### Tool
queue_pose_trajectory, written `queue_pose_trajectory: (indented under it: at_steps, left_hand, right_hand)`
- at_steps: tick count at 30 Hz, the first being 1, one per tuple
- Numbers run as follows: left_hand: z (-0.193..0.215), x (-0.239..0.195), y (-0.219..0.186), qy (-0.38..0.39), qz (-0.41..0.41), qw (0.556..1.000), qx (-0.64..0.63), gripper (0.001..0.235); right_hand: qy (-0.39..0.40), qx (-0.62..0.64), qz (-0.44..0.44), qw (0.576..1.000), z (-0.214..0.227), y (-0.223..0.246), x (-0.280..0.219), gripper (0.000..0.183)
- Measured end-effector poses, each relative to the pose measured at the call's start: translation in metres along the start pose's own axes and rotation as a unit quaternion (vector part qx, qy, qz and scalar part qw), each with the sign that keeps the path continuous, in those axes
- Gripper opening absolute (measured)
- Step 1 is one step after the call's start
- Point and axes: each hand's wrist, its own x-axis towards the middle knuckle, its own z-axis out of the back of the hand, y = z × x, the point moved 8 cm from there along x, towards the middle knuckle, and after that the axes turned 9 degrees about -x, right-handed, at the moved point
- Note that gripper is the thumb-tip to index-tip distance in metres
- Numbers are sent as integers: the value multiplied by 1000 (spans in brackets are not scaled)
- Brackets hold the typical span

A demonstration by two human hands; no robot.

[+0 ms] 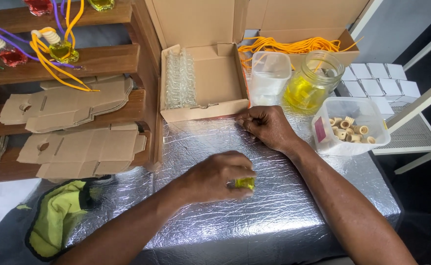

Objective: Filling a small perfume bottle with liquid using a syringe and then wiping it clean with a cloth.

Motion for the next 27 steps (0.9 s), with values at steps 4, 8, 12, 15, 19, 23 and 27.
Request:
queue_pose_trajectory:
  at_steps: [4,8,12,15,19,23,27]
  left_hand:
    - [22,-3,28,-41,-5,998,45,31]
    - [31,-11,35,-116,40,990,62,32]
    - [-3,5,5,-29,-60,995,73,27]
    - [46,-8,55,-138,25,979,145,29]
    - [20,-1,14,-69,-29,990,123,22]
    - [34,-4,43,-95,-19,988,123,23]
    - [36,-5,37,-115,-15,981,157,19]
  right_hand:
    - [7,8,-12,1000,0,-3,1,12]
    - [14,5,-17,1000,-4,-6,-2,11]
    - [14,-10,-18,1000,-3,-7,1,10]
    - [19,-6,-11,1000,-2,1,0,13]
    - [15,-14,-11,1000,-3,-5,1,14]
    - [15,-6,-9,1000,-3,-1,1,14]
    - [24,-18,-19,999,-3,1,-4,17]
